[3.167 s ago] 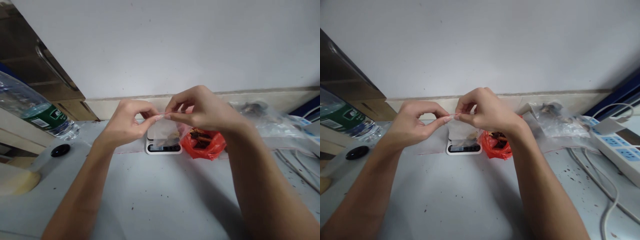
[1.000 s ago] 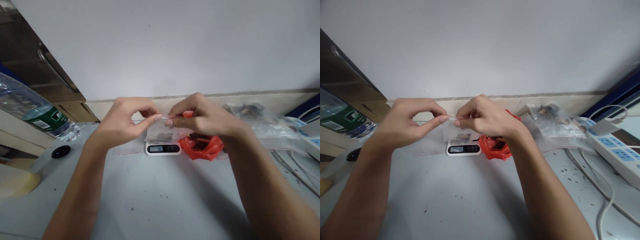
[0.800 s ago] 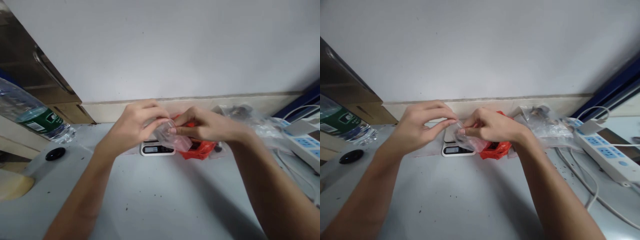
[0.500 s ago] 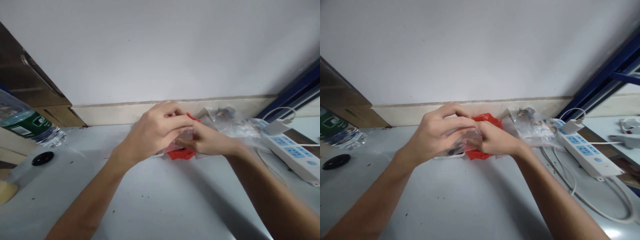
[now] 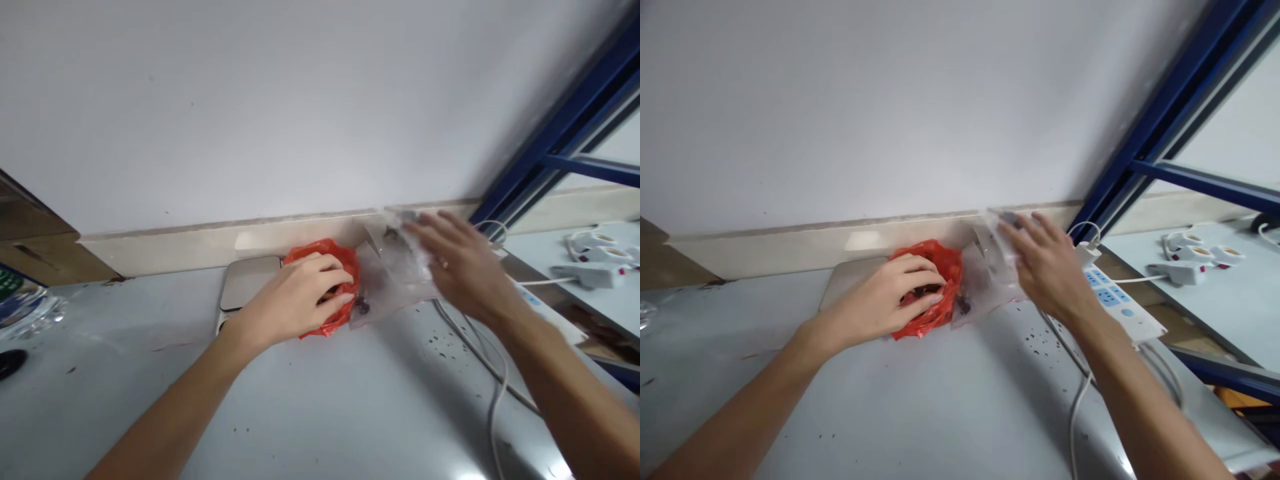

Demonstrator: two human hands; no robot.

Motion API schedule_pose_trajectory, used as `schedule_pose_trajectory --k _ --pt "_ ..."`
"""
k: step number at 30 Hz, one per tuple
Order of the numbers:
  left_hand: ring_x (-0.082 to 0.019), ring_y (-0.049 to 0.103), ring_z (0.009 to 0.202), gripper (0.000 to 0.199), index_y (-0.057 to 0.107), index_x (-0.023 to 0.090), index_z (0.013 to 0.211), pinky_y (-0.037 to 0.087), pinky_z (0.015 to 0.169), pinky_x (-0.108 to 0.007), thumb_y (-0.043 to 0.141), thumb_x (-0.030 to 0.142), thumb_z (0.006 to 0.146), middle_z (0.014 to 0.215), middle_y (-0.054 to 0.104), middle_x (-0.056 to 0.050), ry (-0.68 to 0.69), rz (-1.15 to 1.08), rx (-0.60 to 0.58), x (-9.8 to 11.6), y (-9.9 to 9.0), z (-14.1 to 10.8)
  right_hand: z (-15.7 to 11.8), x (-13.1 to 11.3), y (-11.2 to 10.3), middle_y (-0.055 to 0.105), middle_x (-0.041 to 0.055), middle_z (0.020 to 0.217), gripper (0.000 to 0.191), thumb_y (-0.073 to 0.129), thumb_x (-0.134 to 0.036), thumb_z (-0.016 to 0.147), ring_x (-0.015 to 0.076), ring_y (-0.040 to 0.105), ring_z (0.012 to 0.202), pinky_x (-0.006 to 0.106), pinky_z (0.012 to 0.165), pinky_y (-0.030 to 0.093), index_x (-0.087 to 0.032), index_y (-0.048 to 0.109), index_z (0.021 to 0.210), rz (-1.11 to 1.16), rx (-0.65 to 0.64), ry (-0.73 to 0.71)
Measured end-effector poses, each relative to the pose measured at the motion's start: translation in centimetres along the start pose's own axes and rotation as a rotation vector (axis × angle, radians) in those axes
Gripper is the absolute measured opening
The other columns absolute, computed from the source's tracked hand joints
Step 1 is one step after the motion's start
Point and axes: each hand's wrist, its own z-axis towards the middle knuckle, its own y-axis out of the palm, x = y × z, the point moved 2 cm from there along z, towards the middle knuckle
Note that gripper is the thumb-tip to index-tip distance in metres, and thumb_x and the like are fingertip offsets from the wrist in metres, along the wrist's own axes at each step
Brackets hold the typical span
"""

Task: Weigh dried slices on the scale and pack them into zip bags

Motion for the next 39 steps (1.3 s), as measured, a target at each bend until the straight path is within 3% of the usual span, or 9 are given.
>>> schedule_pose_trajectory --k 4,7,11,14,19,22,27,34,39 --pt "-0.023 0.07 0.106 0.023 0.078 0.02 0.105 0.056 0.085 -0.035 0.056 0.028 0.107 0.122 0.073 -0.007 -0.089 -0.025 -0.152 -0.5 0.9 0.0 -2.4 1.0 3.6 0.047 0.0195 0.163 0.063 0.047 -0.055 0.098 0.0445 0.04 0.153 0.071 0.119 0.034 -0.018 0.065 0.146 -0.122 -0.294 0.055" --pt "-0.023 0.069 0.108 0.024 0.077 0.02 0.104 0.054 0.088 -0.036 0.055 0.028 0.106 0.118 0.074 -0.006 -0.1 -0.093 -0.128 -0.8 0.7 -0.4 -1.6 0.4 3.0 0.052 0.0137 0.161 0.065 0.046 -0.064 0.098 0.0413 0.039 0.154 0.068 0.121 0.033 -0.024 0.066 0.145 -0.034 -0.204 0.042" --pt "-0.021 0.069 0.093 0.021 0.075 0.02 0.099 0.053 0.083 -0.035 0.055 0.025 0.102 0.102 0.075 -0.004 -0.173 -0.324 -0.069 -0.7 0.6 -0.9 2.3 -2.7 0.4 0.074 0.0116 0.133 0.049 0.041 -0.052 0.103 0.0349 0.063 0.132 0.057 0.113 0.045 -0.024 0.078 0.121 0.182 0.022 -0.034" --pt "-0.02 0.069 0.089 0.023 0.071 0.018 0.097 0.055 0.086 -0.035 0.05 0.026 0.103 0.094 0.074 -0.005 -0.356 -0.824 0.052 -0.4 1.0 -0.9 5.1 -7.4 -0.3 0.08 0.012 0.113 0.037 0.049 -0.041 0.1 0.0296 0.072 0.106 0.044 0.094 0.053 -0.02 0.079 0.104 0.337 0.02 -0.121" --pt "-0.02 0.066 0.088 0.017 0.069 0.017 0.104 0.054 0.081 -0.033 0.063 0.032 0.101 0.1 0.071 -0.008 -0.558 -1.674 0.212 0.9 2.8 -0.6 8.1 -16.0 0.2 0.076 0.0061 0.091 0.031 0.051 -0.032 0.101 0.0192 0.066 0.084 0.032 0.079 0.044 -0.017 0.076 0.09 0.577 -0.196 -0.351" --pt "-0.022 0.066 0.087 0.04 0.072 0.017 0.104 0.052 0.081 -0.034 0.053 0.052 0.106 0.094 0.07 -0.01 -0.644 -1.935 0.072 2.4 4.3 -0.6 9.9 -18.9 0.9 0.071 0.0047 0.088 0.029 0.051 -0.03 0.101 0.0168 0.06 0.084 0.031 0.078 0.039 -0.016 0.072 0.087 0.655 -0.253 -0.4" --pt "-0.019 0.056 0.07 0.052 0.072 0.017 0.084 0.043 0.072 -0.031 0.039 0.052 0.103 0.077 0.061 -0.006 -1.084 -2.184 -0.038 5.2 6.6 -0.7 12.3 -21.0 2.1 0.059 0.0001 0.074 0.029 0.051 -0.025 0.101 0.0133 0.05 0.076 0.03 0.077 0.036 -0.016 0.063 0.076 0.754 -0.269 -0.412" --pt "-0.023 0.057 0.071 0.039 0.076 0.017 0.087 0.04 0.076 -0.034 0.047 0.042 0.081 0.078 0.064 -0.009 -1.261 -2.212 -0.244 6.6 8.9 -1.1 12.0 -22.8 2.9 0.051 -0.0014 0.071 0.034 0.053 -0.026 0.104 0.0117 0.044 0.073 0.028 0.073 0.032 -0.018 0.056 0.071 0.846 -0.297 -0.449" --pt "-0.024 0.062 0.085 0.041 0.078 0.025 0.08 0.039 0.093 -0.042 0.046 0.05 0.085 0.094 0.071 -0.008 -1.248 -2.189 -0.581 8.1 11.3 -2.0 11.8 -23.4 2.9 0.051 -0.0018 0.071 0.036 0.053 -0.025 0.106 0.0114 0.043 0.073 0.027 0.073 0.032 -0.018 0.053 0.07 0.861 -0.328 -0.459"
